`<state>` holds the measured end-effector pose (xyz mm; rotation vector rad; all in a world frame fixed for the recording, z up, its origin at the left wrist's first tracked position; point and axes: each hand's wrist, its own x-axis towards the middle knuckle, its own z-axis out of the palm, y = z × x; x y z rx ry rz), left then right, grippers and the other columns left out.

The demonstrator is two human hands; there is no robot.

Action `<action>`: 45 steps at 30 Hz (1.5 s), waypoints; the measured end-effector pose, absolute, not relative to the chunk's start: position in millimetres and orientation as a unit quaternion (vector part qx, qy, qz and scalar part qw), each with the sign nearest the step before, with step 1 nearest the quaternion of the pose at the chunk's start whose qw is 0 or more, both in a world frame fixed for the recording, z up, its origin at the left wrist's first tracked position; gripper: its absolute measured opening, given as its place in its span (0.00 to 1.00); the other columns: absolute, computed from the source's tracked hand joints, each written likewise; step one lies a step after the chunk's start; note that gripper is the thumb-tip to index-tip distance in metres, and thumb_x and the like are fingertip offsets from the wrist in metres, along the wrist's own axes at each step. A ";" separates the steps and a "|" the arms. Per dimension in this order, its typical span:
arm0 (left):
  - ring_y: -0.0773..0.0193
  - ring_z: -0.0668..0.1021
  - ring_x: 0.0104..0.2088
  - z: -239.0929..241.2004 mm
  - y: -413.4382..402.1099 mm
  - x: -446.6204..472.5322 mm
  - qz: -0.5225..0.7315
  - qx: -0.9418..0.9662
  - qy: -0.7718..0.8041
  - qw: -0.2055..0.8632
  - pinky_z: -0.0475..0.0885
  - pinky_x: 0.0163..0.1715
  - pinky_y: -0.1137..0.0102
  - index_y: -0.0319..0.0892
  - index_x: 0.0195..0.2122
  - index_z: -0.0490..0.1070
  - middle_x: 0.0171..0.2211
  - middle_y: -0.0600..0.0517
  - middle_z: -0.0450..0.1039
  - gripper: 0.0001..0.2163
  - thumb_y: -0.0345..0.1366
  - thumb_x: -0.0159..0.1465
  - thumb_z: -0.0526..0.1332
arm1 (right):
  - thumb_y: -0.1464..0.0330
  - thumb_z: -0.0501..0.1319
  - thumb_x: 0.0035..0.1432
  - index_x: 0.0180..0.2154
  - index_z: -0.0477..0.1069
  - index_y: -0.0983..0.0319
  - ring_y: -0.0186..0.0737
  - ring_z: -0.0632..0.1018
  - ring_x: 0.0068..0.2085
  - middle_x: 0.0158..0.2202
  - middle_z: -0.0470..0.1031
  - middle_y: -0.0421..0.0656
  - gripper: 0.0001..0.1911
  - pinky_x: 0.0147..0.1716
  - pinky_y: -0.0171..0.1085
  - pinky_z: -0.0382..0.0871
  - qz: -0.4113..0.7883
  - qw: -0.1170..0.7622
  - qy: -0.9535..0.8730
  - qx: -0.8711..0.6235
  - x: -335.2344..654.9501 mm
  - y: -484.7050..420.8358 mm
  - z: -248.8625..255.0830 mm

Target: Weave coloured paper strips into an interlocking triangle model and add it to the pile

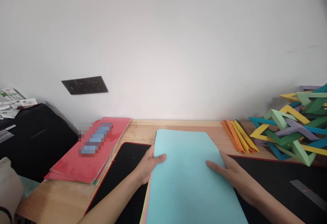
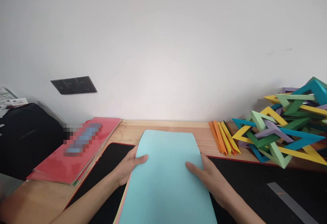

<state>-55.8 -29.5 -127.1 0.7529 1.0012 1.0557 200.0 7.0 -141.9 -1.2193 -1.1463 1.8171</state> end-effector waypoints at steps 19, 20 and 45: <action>0.56 0.78 0.40 -75.4 -39.1 -33.7 0.603 0.509 0.439 0.430 0.74 0.38 0.65 0.44 0.50 0.64 0.45 0.47 0.75 0.26 0.41 0.51 0.70 | 0.67 0.68 0.44 0.46 0.69 0.58 0.46 0.79 0.40 0.43 0.78 0.43 0.24 0.37 0.41 0.74 0.647 0.485 -0.480 -0.339 214.2 -7.9 -87.6; 0.55 0.77 0.43 -67.1 -42.2 -33.1 0.615 0.526 0.430 0.399 0.74 0.40 0.65 0.45 0.50 0.64 0.48 0.47 0.73 0.26 0.42 0.51 0.70 | 0.66 0.68 0.44 0.47 0.69 0.58 0.46 0.79 0.41 0.44 0.78 0.43 0.26 0.39 0.41 0.74 0.639 0.496 -0.490 -0.326 215.8 -10.7 -78.8; 0.53 0.79 0.40 -66.5 -103.6 -11.3 0.569 0.621 0.522 0.135 0.75 0.37 0.65 0.38 0.44 0.70 0.40 0.45 0.76 0.18 0.44 0.57 0.63 | 0.59 0.59 0.56 0.45 0.70 0.63 0.50 0.78 0.41 0.42 0.77 0.50 0.18 0.37 0.44 0.74 0.325 0.573 -0.669 -0.345 212.8 -70.0 -93.4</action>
